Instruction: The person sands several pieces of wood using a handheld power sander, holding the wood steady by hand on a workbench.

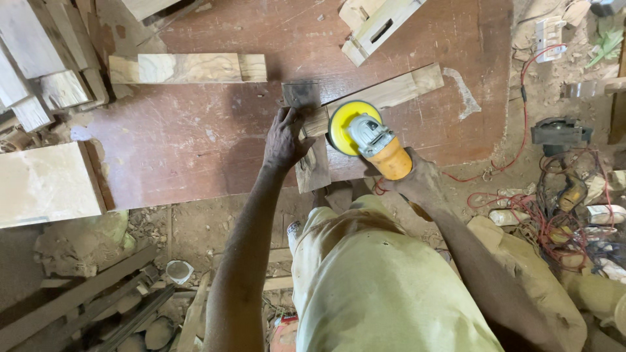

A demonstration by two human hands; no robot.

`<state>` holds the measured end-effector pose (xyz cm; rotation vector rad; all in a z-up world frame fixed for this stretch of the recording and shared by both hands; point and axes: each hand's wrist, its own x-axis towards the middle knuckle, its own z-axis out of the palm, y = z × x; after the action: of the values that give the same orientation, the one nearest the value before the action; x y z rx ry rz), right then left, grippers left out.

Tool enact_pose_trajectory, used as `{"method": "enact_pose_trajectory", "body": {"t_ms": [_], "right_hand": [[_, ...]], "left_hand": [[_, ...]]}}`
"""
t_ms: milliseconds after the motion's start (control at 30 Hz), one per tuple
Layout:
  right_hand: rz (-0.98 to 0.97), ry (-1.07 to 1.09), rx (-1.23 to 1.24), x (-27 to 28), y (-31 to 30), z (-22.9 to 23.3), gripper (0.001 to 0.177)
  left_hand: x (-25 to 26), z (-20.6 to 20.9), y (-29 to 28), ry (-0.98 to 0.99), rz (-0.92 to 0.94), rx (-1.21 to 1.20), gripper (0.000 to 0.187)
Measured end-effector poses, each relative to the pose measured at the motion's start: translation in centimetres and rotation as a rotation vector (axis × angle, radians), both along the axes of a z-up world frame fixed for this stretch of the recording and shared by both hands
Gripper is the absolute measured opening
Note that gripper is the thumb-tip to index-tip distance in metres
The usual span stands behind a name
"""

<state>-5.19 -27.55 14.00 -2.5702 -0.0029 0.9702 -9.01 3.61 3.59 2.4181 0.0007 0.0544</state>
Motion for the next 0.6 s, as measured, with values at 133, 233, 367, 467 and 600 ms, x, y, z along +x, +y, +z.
{"method": "enact_pose_trajectory", "body": {"t_ms": [133, 233, 367, 467, 600], "right_hand": [[-0.089, -0.051, 0.066, -0.3, -1.5, -0.1, 0.061], [-0.116, -0.142, 0.112, -0.1, -2.6, -0.4, 0.065], [-0.116, -0.123, 0.103, 0.4, -3.5, -0.5, 0.063], [-0.076, -0.114, 0.095, 0.6, -2.6, -0.6, 0.064], [-0.03, -0.076, 0.074, 0.6, -0.2, -0.8, 0.069]], "left_hand": [[0.1, -0.4, -0.2, 0.024, 0.002, 0.025, 0.059], [0.1, -0.5, -0.1, 0.041, 0.003, 0.034, 0.06], [-0.2, -0.3, -0.1, 0.066, 0.024, 0.007, 0.059], [-0.1, 0.1, 0.0, 0.047, 0.03, -0.013, 0.062], [0.0, 0.1, 0.0, 0.028, 0.027, -0.032, 0.066]]}}
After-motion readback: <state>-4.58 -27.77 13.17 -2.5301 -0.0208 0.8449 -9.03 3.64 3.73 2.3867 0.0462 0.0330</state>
